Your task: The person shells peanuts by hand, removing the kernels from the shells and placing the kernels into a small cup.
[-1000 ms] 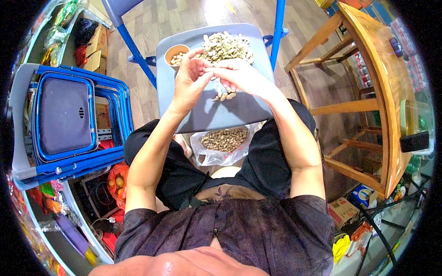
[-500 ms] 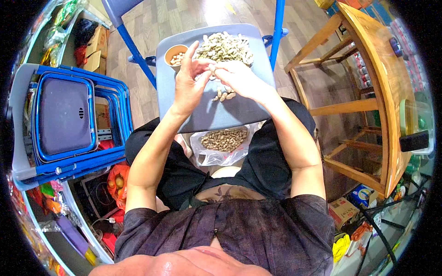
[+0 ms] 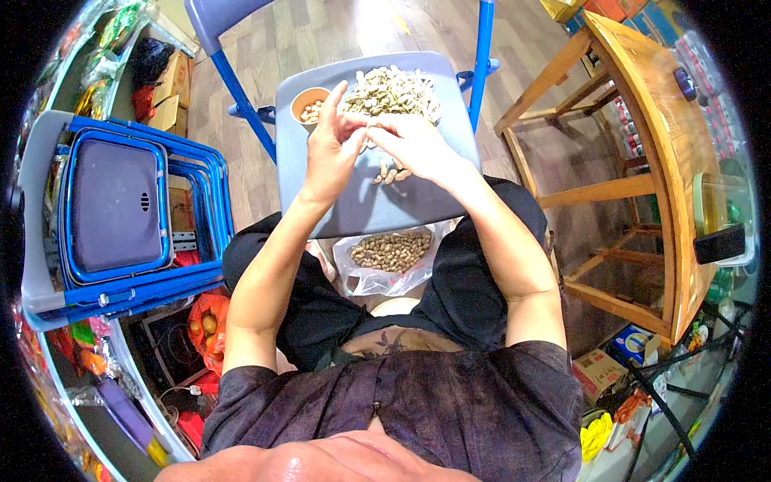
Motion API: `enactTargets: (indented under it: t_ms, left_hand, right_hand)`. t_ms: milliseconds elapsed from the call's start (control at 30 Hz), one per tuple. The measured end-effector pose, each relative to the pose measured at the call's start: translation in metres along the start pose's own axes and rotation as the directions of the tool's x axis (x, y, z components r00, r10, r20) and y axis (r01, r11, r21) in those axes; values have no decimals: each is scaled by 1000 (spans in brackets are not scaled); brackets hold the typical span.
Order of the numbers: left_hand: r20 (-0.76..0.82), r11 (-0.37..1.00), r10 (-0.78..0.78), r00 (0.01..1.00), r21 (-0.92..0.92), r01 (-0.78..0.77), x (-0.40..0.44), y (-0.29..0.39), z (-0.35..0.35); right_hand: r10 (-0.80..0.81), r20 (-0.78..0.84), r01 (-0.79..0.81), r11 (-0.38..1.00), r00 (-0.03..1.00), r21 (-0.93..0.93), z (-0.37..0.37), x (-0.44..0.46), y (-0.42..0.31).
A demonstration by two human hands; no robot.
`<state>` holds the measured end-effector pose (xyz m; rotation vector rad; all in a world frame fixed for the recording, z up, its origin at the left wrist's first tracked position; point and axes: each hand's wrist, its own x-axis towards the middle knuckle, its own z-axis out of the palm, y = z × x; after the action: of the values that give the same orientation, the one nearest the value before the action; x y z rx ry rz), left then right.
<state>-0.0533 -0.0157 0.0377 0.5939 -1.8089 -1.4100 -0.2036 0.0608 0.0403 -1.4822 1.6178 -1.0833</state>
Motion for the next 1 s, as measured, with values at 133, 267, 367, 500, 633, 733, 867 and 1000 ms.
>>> enactTargets:
  t_ms: [133,267,367,500,633,733,867,1000]
  left_hand:
    - [26,987,50,998,151,-53,1,3,-1]
    - [37,989,70,997,130,-74,1,3,0]
    - [56,974,93,994,204,-103,-2,4,1]
    - [49,948,167,985,265,-174,-4,1,5]
    - [39,953,188,981,236,-192,-5,1,7]
    - [17,971,165,986,175,-166,-5,1,8]
    - [-5,974,156,988,166,-153,-5,-1,8]
    - [28,969,156,987,189,-159,-4,0,6]
  right_hand:
    - [-5,-26,1,989,1000,-150,-2,-3,-13]
    - [54,-28,-61,948,998,-312,-5,-2,-19]
    - [40,-49,-54,940,998,-337,-5,-2,-19]
    - [77,-80,-99,935,994,-339,-5,-4,-25]
    - [79,-73,-99,941,994,-325,-8,-4,-25]
    - [17,-62,-38,937,998,-346,-9,-4,-23]
    - [-58,-50,40,949,997,-313,-9,-4,-14]
    - [-47,9,47,999,999,17,-8,-2,-6]
